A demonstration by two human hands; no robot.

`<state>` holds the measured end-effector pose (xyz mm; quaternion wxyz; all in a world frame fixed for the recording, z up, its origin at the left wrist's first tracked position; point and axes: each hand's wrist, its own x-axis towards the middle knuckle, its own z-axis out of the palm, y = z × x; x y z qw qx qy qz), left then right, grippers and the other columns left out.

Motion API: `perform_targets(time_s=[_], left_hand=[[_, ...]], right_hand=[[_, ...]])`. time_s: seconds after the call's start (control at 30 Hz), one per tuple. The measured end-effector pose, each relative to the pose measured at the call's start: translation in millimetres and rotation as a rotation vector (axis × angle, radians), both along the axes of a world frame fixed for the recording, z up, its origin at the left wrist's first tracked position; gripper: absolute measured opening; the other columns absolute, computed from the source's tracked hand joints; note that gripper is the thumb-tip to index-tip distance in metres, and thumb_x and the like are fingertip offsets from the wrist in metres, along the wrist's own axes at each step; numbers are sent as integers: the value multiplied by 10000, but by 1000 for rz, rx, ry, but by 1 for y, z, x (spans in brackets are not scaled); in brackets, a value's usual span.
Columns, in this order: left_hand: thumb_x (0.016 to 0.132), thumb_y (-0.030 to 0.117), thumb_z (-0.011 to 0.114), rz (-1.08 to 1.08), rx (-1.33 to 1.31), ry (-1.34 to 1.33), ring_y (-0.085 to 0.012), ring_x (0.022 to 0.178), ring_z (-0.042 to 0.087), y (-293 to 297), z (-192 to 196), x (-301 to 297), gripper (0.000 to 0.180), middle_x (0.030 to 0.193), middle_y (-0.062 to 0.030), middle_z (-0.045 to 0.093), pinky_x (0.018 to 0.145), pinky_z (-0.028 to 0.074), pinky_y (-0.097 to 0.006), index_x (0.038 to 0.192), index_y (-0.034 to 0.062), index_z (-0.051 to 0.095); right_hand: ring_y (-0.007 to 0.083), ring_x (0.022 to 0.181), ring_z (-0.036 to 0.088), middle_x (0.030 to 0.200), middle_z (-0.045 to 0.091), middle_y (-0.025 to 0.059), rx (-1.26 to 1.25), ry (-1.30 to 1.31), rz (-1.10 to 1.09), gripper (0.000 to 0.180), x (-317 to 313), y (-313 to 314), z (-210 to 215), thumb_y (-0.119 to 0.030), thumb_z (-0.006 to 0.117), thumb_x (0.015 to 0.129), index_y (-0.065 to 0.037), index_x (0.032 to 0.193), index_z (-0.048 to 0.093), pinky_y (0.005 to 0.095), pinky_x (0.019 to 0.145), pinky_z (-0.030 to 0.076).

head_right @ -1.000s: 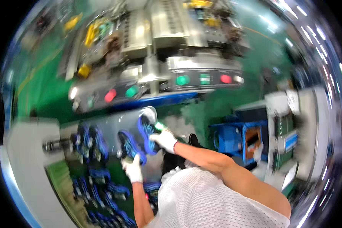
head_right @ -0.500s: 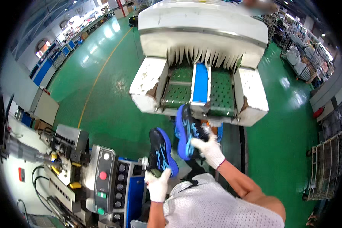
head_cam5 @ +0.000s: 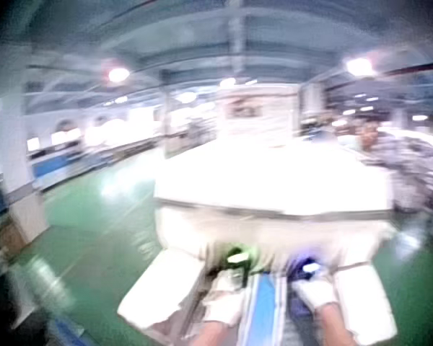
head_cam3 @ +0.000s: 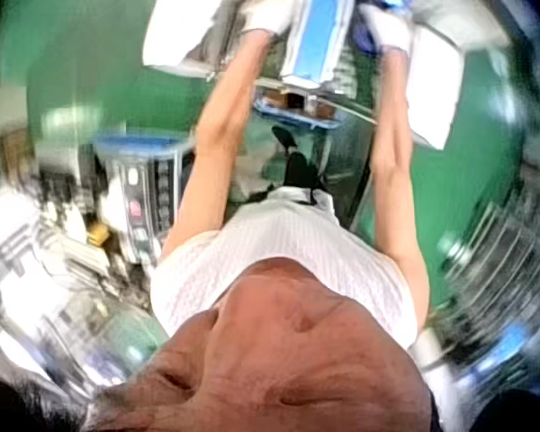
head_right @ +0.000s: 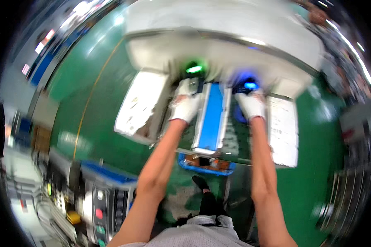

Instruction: The person repeatedly picks up blue and black sneakers from a green conveyor belt, places them into a machine, and then removes them to place them back on the belt. The person wears white gloves and a white mesh shirt while performing this repetitive task in a factory setting.

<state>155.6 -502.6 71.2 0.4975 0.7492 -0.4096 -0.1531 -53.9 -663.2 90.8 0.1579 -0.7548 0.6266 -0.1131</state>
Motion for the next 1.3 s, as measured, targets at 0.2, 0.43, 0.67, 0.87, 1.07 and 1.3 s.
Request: perform_targets(time_s=[0.2,0.43,0.67,0.87,1.07,1.3], left_hand=[[940,254,666,302,5,-110,-384,1228,593,264,-86,-113,392,1285,-182,626,1016,477,-480,1265,54,579],[978,307,596,1948,704,260,-388,1033,680,736,-189,-467,290,1068,-145,717,924,532,-472,1153,95,689],[808,433,817,2782,384,900,-431,1236,607,786,-162,-711,798,1313,-290,622,1031,490,-493,1365,-54,517],[781,568,788,2528,504,1446,-383,1272,604,863,-268,-701,918,1377,-244,618,1063,463,-512,1447,3,506],[787,453,812,2256,767,885,-335,1128,667,930,-259,-841,815,1191,-144,725,1026,422,-493,1471,119,519],[768,425,836,2472,725,971,-386,1122,673,982,-232,-856,718,1184,-182,721,925,521,-496,1356,95,586]], right_hand=[[289,1374,535,1533,515,201,-215,-810,717,518,47,224,-19,-98,613,1040,22,1517,449,406,1185,400],[272,1345,561,1506,526,211,1309,-106,1345,617,29,508,-171,-216,712,996,29,1505,461,405,1070,514],[238,1196,636,1399,622,144,1252,380,1758,542,-11,708,-178,-143,698,982,7,1468,510,385,1005,534],[279,1360,577,1422,617,207,1021,1001,2180,590,-121,914,-141,-161,694,970,50,1468,460,381,1127,471],[280,1310,618,1397,642,207,1028,1039,2164,589,-151,962,-186,-225,698,977,39,1457,481,366,1122,473],[241,1267,623,1407,647,156,1019,1102,2422,610,-199,1019,-198,-269,702,979,9,1474,479,370,1076,489]])
